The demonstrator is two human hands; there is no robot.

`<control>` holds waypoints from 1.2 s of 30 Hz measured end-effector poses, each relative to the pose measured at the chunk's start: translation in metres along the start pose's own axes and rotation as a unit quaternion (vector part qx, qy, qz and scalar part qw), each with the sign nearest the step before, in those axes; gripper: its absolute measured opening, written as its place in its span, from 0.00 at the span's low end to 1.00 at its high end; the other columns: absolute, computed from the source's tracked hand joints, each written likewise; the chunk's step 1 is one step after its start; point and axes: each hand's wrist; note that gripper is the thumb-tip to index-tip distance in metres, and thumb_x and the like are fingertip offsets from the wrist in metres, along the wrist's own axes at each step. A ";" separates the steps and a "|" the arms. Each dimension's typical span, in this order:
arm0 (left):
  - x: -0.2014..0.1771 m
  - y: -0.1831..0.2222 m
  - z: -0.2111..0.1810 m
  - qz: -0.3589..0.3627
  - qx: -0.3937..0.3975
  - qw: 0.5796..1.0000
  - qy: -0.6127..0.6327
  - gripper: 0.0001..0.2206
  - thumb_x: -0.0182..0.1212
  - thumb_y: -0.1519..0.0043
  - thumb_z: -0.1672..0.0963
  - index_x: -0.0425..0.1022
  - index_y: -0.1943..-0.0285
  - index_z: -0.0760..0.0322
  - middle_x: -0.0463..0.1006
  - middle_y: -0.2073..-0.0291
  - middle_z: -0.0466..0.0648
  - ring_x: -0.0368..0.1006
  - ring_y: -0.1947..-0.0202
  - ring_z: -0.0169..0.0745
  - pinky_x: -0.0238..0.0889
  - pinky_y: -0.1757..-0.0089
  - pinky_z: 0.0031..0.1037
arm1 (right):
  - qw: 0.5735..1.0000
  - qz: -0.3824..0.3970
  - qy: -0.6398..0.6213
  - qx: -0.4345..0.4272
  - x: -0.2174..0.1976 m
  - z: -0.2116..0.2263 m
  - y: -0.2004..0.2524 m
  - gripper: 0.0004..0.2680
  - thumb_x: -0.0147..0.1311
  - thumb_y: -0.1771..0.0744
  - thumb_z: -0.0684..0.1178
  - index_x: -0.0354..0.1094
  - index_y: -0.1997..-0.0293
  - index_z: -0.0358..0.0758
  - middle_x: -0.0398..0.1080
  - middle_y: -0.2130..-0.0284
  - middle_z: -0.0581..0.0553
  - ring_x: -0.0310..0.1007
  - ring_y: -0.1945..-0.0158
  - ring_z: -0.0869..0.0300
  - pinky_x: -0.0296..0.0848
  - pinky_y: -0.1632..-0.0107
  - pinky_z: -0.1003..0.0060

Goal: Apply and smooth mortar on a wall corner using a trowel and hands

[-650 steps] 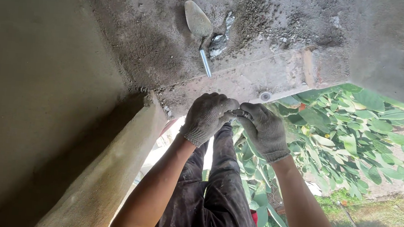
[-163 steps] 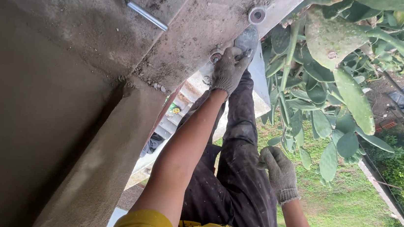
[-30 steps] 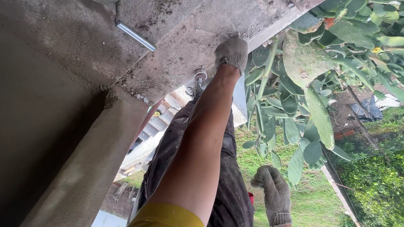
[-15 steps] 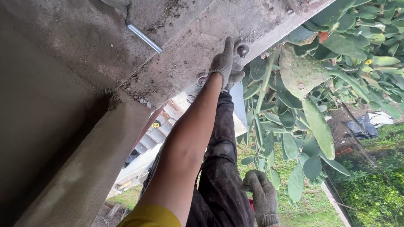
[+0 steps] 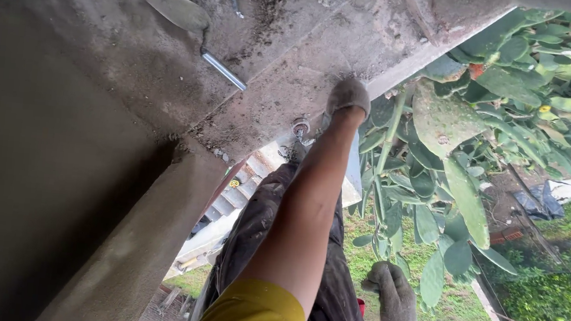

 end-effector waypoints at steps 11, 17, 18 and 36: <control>-0.061 0.037 -0.006 0.043 0.076 0.982 -0.170 0.31 0.47 0.39 0.35 0.80 0.51 0.57 0.84 0.59 0.54 0.81 0.58 0.54 0.74 0.65 0.42 | 0.998 -0.030 -0.013 -0.046 0.006 0.019 -0.008 0.11 0.55 0.31 0.47 0.70 0.58 0.24 0.68 0.73 0.33 0.71 0.70 0.48 0.69 0.60 0.59; -0.189 0.051 0.107 -0.584 0.228 0.772 -0.105 0.22 0.45 0.31 0.41 0.68 0.57 0.60 0.66 0.81 0.38 0.58 0.88 0.25 0.47 0.87 0.16 | 0.983 0.052 0.155 -0.079 0.045 0.018 -0.051 0.11 0.55 0.33 0.49 0.74 0.56 0.28 0.75 0.72 0.35 0.79 0.71 0.48 0.79 0.61 0.56; -0.211 0.040 0.115 -0.593 0.226 0.767 -0.093 0.22 0.45 0.31 0.41 0.68 0.57 0.60 0.66 0.81 0.38 0.58 0.88 0.25 0.47 0.87 0.16 | 0.981 0.052 0.160 -0.094 0.055 0.021 -0.059 0.11 0.55 0.33 0.49 0.74 0.56 0.28 0.75 0.72 0.35 0.79 0.71 0.48 0.79 0.61 0.56; -0.310 0.068 0.130 -0.134 0.180 0.928 0.297 0.14 0.61 0.36 0.43 0.81 0.50 0.44 0.84 0.54 0.46 0.79 0.48 0.49 0.73 0.48 0.40 | 0.934 0.127 0.230 -0.243 0.354 0.224 -0.127 0.11 0.65 0.39 0.51 0.69 0.62 0.38 0.65 0.78 0.46 0.72 0.75 0.60 0.79 0.70 0.64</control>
Point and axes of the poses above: each hand's wrist, its own y-axis away from the middle knuckle, its own x-axis out of the palm, z = x × y
